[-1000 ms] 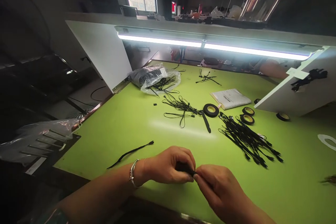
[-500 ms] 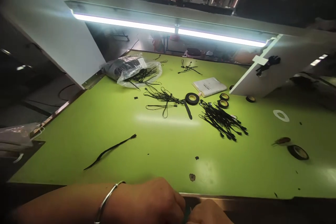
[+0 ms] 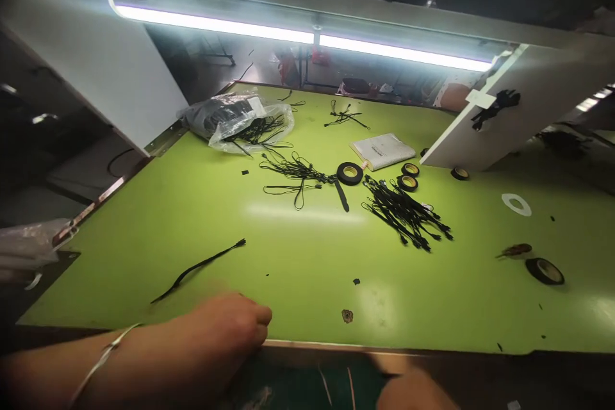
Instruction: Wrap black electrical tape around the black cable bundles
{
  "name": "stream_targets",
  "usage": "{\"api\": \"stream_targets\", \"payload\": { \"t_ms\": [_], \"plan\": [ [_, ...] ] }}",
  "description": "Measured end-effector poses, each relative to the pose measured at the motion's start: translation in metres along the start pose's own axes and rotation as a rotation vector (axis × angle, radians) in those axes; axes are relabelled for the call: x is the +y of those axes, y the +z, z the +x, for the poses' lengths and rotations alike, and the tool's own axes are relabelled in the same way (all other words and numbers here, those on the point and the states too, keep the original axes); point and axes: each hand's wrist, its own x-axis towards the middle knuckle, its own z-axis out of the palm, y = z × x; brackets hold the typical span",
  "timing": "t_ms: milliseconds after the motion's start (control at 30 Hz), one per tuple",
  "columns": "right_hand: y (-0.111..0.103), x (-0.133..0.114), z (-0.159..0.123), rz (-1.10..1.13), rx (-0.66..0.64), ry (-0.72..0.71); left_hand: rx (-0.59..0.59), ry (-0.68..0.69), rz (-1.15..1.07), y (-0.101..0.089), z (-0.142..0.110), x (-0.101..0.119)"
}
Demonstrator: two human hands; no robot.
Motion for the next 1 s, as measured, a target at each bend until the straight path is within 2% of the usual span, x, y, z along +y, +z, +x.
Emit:
{"api": "stream_targets", "payload": {
  "t_ms": [67,133,167,200,233,267,300,367,433,567,700,833,900,1000],
  "plan": [
    [-0.015,0.01,0.016,0.061,0.106,0.077,0.089,0.004,-0.015,-0.023,0.01,0.002],
    [-0.024,0.02,0.046,0.131,0.243,0.146,0.379,-0.055,-0.188,-0.034,0.031,-0.006],
    [-0.027,0.024,0.064,0.347,0.399,0.197,0.493,-0.099,-0.351,-0.034,0.044,-0.014],
    [-0.029,0.027,0.083,0.585,0.439,0.228,0.554,-0.203,-0.532,-0.029,0.057,-0.023],
    [-0.029,0.029,0.102,0.774,0.426,0.242,0.552,-0.319,-0.704,-0.022,0.069,-0.033],
    [-0.027,0.03,0.118,0.814,0.403,0.236,0.535,-0.42,-0.834,-0.014,0.079,-0.043],
    [-0.023,0.029,0.132,0.855,0.383,0.229,0.537,-0.463,-0.904,-0.006,0.086,-0.053],
    [-0.012,0.025,0.15,0.954,0.323,0.214,0.483,-0.436,-0.934,0.006,0.09,-0.066],
    [0.001,0.02,0.158,0.988,0.274,0.201,0.452,-0.406,-0.912,0.009,0.087,-0.071],
    [0.017,0.013,0.164,0.854,0.217,0.19,0.401,-0.345,-0.914,0.002,0.08,-0.067],
    [0.024,0.012,0.168,0.569,0.214,0.149,0.342,-0.312,-0.945,-0.001,0.081,-0.071],
    [0.034,0.013,0.165,0.114,0.345,-0.004,0.387,-0.383,-0.938,0.004,0.079,-0.082],
    [0.035,0.014,0.161,-0.053,0.357,-0.036,0.405,-0.407,-0.943,0.006,0.079,-0.085],
    [0.021,0.028,0.15,-0.198,0.376,-0.036,0.483,-0.393,-0.913,0.006,0.08,-0.085]
  ]
}}
